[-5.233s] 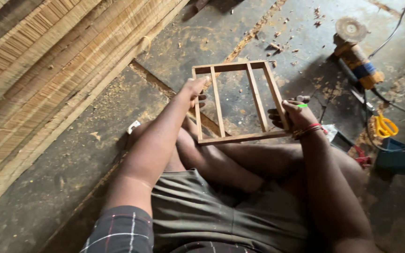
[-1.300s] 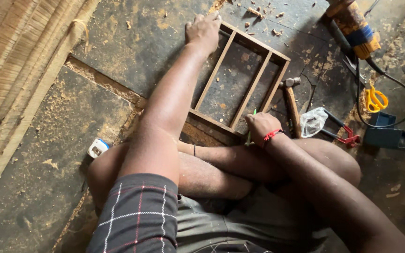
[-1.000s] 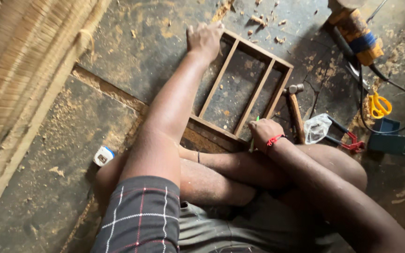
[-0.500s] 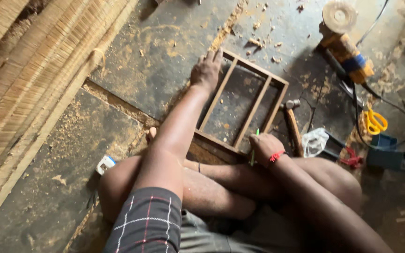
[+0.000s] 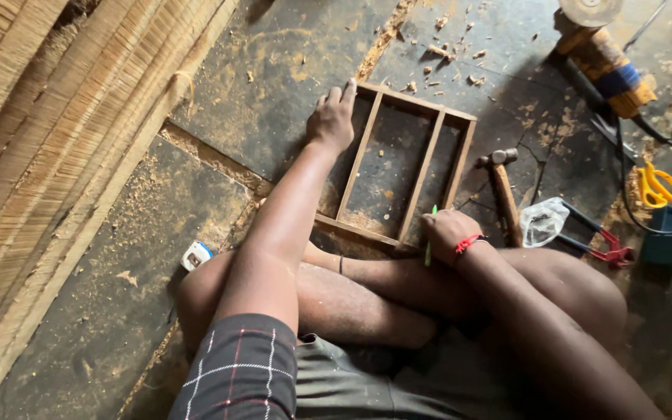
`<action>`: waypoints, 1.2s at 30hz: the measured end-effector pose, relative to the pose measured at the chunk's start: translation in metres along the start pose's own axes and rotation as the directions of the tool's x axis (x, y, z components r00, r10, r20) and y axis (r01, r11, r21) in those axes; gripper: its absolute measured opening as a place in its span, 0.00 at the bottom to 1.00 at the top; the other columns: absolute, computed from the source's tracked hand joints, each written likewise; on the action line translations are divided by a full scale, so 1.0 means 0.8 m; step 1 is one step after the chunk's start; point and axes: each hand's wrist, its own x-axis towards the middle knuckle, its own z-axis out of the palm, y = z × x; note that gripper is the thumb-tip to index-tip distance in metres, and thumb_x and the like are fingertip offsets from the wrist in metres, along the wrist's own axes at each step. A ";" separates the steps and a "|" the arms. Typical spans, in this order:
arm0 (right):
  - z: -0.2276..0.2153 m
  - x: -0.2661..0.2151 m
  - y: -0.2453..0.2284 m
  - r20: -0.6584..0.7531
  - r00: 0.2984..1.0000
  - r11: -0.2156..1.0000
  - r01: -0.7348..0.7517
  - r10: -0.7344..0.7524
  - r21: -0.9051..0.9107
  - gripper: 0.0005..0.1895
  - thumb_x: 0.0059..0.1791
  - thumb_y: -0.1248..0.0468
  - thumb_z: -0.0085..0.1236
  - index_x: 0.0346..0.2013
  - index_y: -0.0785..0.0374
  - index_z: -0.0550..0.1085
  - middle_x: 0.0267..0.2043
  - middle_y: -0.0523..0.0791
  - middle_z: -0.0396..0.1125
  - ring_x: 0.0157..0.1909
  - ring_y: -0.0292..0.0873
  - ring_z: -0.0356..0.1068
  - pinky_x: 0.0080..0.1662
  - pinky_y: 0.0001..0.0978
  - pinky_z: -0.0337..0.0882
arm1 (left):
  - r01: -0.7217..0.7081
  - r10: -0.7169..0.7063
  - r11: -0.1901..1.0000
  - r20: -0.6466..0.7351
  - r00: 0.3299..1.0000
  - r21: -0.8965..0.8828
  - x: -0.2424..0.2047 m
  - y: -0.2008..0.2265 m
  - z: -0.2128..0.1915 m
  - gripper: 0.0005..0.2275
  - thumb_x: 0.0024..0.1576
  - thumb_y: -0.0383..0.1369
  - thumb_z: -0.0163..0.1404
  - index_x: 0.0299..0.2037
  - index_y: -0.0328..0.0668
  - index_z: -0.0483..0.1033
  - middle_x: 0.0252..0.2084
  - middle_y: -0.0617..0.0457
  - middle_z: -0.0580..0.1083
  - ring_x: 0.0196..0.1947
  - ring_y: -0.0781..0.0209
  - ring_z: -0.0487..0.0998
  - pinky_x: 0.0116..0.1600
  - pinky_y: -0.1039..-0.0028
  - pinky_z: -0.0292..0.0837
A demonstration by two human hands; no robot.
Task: The person assembles a wooden frame by hand and using a hammer. They mark the wood with a green pen, measure it with a tape measure, and hammer small nails into the joints to secure the structure.
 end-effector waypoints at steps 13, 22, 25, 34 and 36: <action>0.028 0.031 0.047 -0.170 0.985 0.995 0.027 -0.010 0.095 0.05 0.41 0.68 0.53 0.30 0.63 0.74 0.31 0.54 0.71 0.42 0.59 0.73 0.46 0.51 0.72 | -0.019 0.014 0.999 0.118 0.993 0.038 0.086 0.036 0.020 0.30 0.60 0.23 0.47 0.74 0.52 0.56 0.60 0.47 0.68 0.57 0.48 0.72 0.57 0.63 0.77; 0.037 0.036 0.051 -0.113 0.993 0.993 -0.020 0.033 0.114 0.04 0.41 0.69 0.56 0.30 0.62 0.76 0.31 0.56 0.73 0.39 0.59 0.75 0.42 0.51 0.74 | -0.135 0.138 0.989 -0.054 0.989 0.054 0.087 0.023 0.059 0.28 0.56 0.28 0.49 0.69 0.51 0.60 0.67 0.53 0.65 0.57 0.45 0.72 0.58 0.57 0.73; 0.024 0.042 0.052 -0.128 0.991 0.996 -0.042 0.051 0.073 0.04 0.40 0.68 0.59 0.29 0.62 0.76 0.32 0.56 0.73 0.40 0.60 0.75 0.42 0.50 0.75 | -0.082 0.082 0.993 0.009 0.997 0.080 0.094 0.029 0.047 0.27 0.57 0.30 0.49 0.70 0.52 0.60 0.65 0.54 0.65 0.56 0.46 0.72 0.55 0.52 0.71; 0.026 0.030 0.052 -0.178 0.983 0.990 -0.014 0.040 0.141 0.09 0.38 0.66 0.66 0.32 0.60 0.78 0.36 0.55 0.74 0.45 0.59 0.75 0.46 0.50 0.75 | 0.147 -0.092 0.976 0.309 0.946 -0.159 0.028 0.020 0.013 0.41 0.57 0.22 0.40 0.79 0.56 0.30 0.80 0.43 0.44 0.69 0.35 0.63 0.70 0.59 0.63; 0.021 0.033 0.047 -0.082 0.996 0.997 -0.023 0.029 0.073 0.08 0.41 0.65 0.64 0.33 0.62 0.79 0.39 0.56 0.75 0.47 0.58 0.77 0.48 0.48 0.77 | 0.161 -0.130 0.984 0.324 0.937 -0.070 -0.005 0.003 0.002 0.42 0.56 0.19 0.40 0.79 0.59 0.31 0.81 0.44 0.43 0.69 0.35 0.64 0.70 0.59 0.65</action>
